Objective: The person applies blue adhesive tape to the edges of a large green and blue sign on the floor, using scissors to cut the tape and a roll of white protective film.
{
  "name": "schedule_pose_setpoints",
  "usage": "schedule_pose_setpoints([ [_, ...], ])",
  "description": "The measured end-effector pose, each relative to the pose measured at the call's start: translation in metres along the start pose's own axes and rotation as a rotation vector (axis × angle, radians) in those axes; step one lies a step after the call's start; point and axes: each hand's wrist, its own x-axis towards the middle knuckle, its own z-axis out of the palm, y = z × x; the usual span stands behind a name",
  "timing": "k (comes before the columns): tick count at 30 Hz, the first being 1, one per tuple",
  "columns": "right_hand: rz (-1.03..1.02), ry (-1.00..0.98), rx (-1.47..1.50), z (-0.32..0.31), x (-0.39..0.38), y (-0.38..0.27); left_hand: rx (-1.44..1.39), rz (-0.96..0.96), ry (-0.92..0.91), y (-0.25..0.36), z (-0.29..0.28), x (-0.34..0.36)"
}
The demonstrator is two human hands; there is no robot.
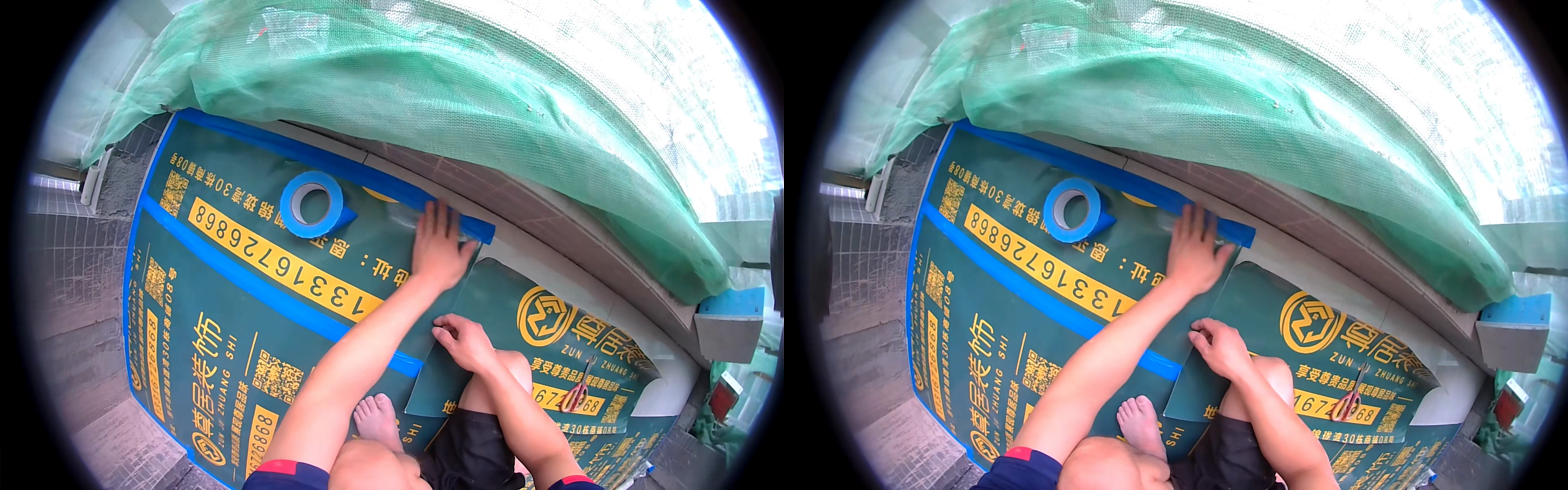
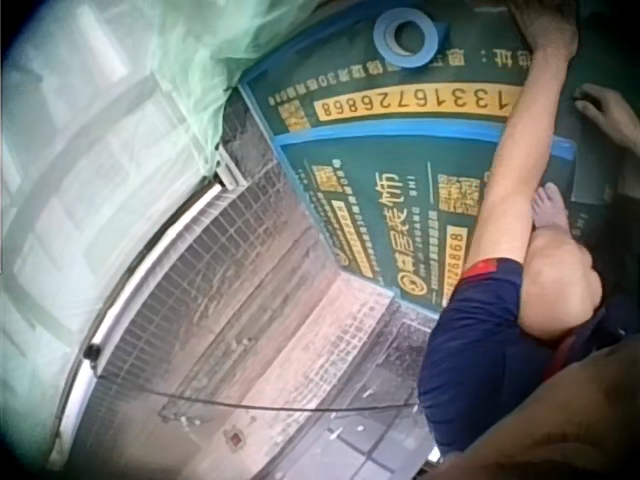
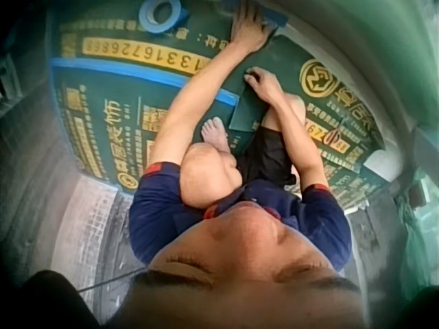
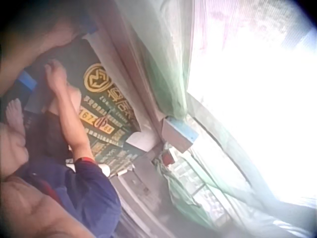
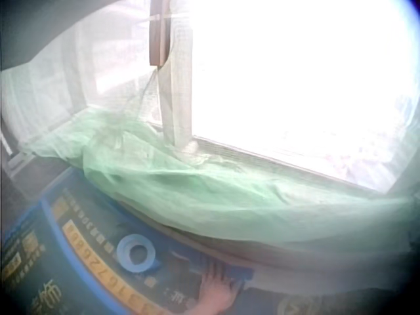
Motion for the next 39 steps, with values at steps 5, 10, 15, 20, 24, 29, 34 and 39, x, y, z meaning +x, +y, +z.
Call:
schedule_pose_setpoints([
  [5, -0.024, -0.002, 0.013, 0.001, -0.001, 0.003, -0.059, 0.056, -0.195, 0.058, 0.014, 0.004],
  [10, -0.046, 0.022, -0.098, 0.005, 0.004, 0.016, -0.153, 0.187, -0.426, 0.085, 0.003, 0.000],
  [15, 0.037, -0.012, -0.075, 0.000, -0.004, 0.014, -0.440, 0.248, -0.006, 0.052, -0.004, -0.036],
  [20, -0.002, 0.041, 0.003, -0.003, -0.003, 0.009, -0.507, 0.065, 0.226, -0.016, -0.061, -0.080],
  [24, -0.014, 0.053, 0.026, 0.003, -0.003, 0.012, -0.565, -0.202, 0.301, -0.072, -0.087, -0.134],
  [29, -0.044, 0.247, 0.048, -0.010, -0.003, 0.010, -0.637, -0.317, 0.051, -0.041, -0.082, -0.191],
  [34, -0.013, 0.746, -0.188, -0.086, -0.017, 0.067, -0.363, -0.283, -0.605, 0.010, -0.078, -0.224],
  [39, 0.067, 0.854, -0.537, -0.161, -0.046, 0.182, -0.513, -0.117, -0.494, 0.008, -0.031, -0.264],
])
